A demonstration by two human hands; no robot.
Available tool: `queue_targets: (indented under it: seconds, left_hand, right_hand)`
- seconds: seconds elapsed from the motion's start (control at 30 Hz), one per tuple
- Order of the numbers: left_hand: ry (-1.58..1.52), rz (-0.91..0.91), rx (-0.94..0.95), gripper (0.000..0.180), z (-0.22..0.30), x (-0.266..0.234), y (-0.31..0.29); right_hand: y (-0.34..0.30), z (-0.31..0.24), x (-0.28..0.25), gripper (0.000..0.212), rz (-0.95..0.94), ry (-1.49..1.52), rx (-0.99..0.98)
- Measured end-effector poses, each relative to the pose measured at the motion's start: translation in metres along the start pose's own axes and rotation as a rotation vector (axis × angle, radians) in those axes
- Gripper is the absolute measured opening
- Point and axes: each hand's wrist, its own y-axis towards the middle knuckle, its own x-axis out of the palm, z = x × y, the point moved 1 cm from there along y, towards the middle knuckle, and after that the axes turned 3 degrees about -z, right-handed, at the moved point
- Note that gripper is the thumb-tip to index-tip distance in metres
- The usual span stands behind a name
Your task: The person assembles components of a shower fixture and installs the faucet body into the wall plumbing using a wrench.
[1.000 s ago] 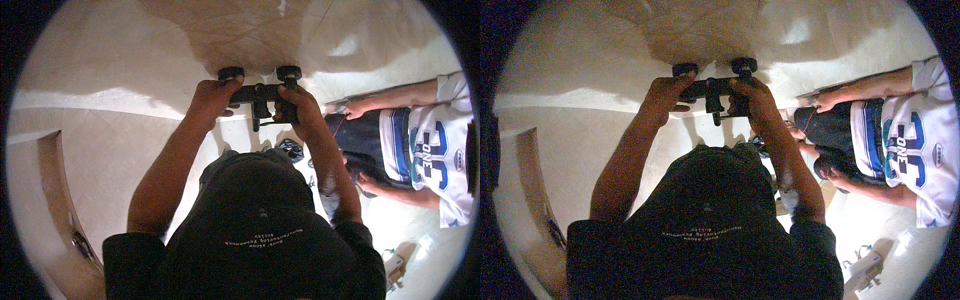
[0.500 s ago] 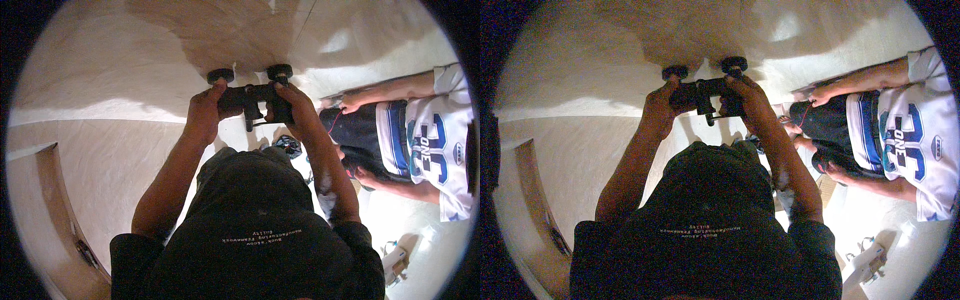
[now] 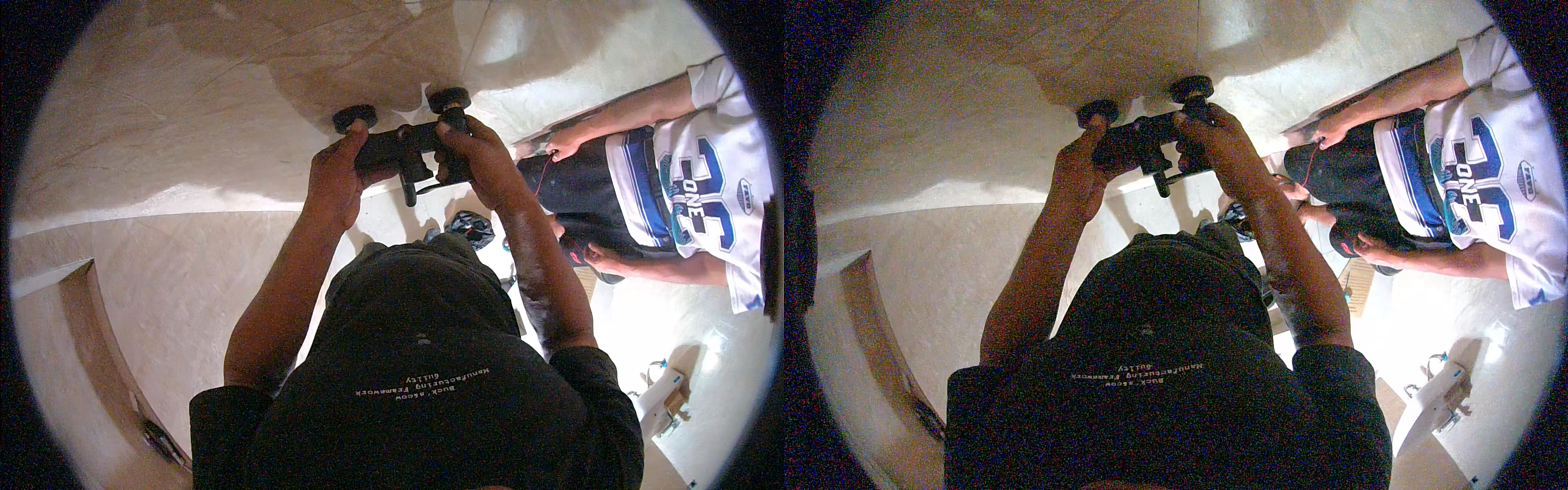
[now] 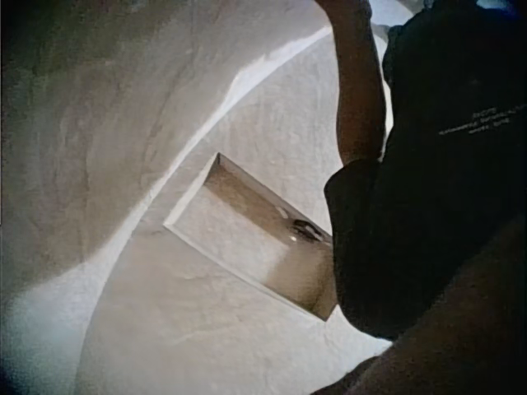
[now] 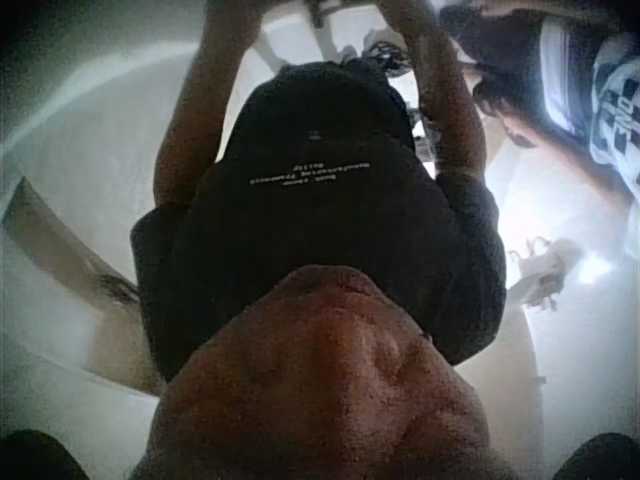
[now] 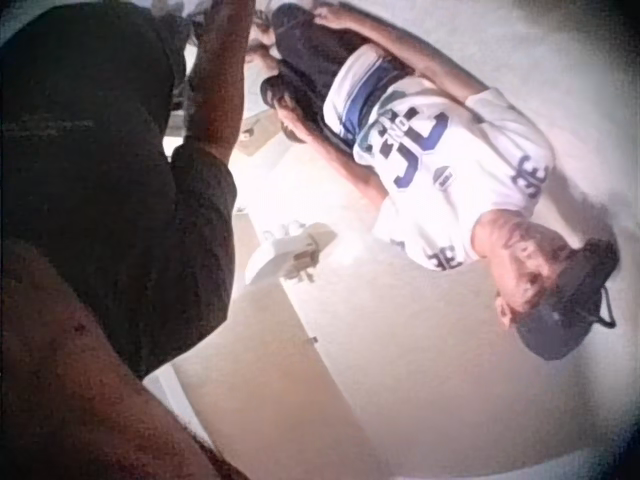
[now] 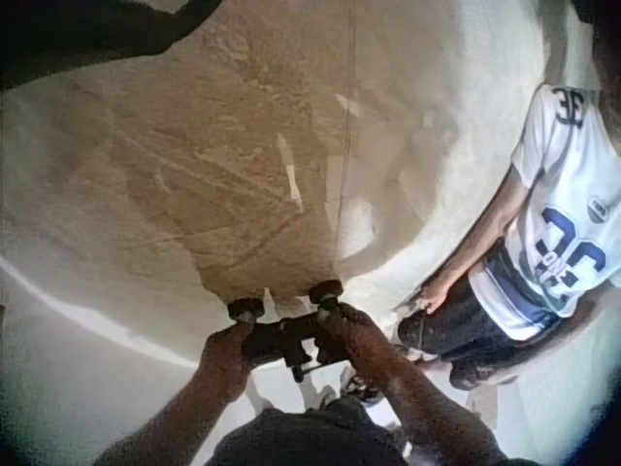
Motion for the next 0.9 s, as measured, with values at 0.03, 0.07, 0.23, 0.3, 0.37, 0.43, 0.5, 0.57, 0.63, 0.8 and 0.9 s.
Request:
queue_targets:
  seconds: [0.03, 0.07, 0.23, 0.3, 0.37, 0.43, 0.5, 0.57, 0.63, 0.8, 0.9]
  left_hand:
    - [0.005, -0.01, -0.004, 0.051, 0.0, 0.0, 0.0]
    - [-0.05, -0.03, -0.021, 0.048, 0.001, -0.001, 0.001]
    - [-0.13, -0.093, -0.066, 0.045, 0.005, -0.004, 0.002]
    - [-0.118, -0.125, -0.092, 0.045, 0.005, -0.011, 0.005]
    - [-0.078, -0.167, -0.123, 0.046, 0.007, -0.015, 0.011]
    - [-0.037, -0.211, -0.159, 0.048, 0.011, -0.016, 0.019]
    - [0.205, -0.325, -0.262, 0.055, 0.018, -0.008, 0.022]
    - [0.153, -0.441, -0.364, 0.052, 0.0, -0.043, 0.039]
    - [0.349, -0.387, -0.554, 0.053, -0.018, -0.069, 0.039]
    - [1.144, -0.421, -0.918, 0.064, -0.139, -0.166, 0.054]
    - [1.195, -0.831, -1.02, 0.062, -0.198, -0.22, 0.026]
  right_hand:
    - [0.002, 0.0, -0.002, 0.041, -0.027, 0.072, 0.017]
    - [0.003, 0.0, -0.003, 0.045, -0.055, 0.145, 0.034]
    - [0.005, 0.004, -0.001, 0.06, -0.023, 0.331, 0.064]
    - [0.013, 0.015, -0.004, 0.065, -0.005, 0.38, 0.081]
    - [0.022, 0.03, -0.011, 0.073, 0.027, 0.454, 0.085]
    - [0.023, 0.044, -0.019, 0.078, 0.127, 0.394, 0.097]
    - [0.015, 0.067, -0.043, 0.079, 0.462, 0.229, 0.125]
    - [0.0, 0.112, -0.06, 0.064, 0.583, 0.143, 0.137]
    - [-0.028, 0.151, -0.062, 0.033, 0.509, -0.09, 0.177]
    - [-0.094, 0.336, -0.054, 0.064, 0.345, -0.744, 0.463]
    - [-0.117, 0.34, -0.024, 0.061, -0.05, -1.035, 0.547]
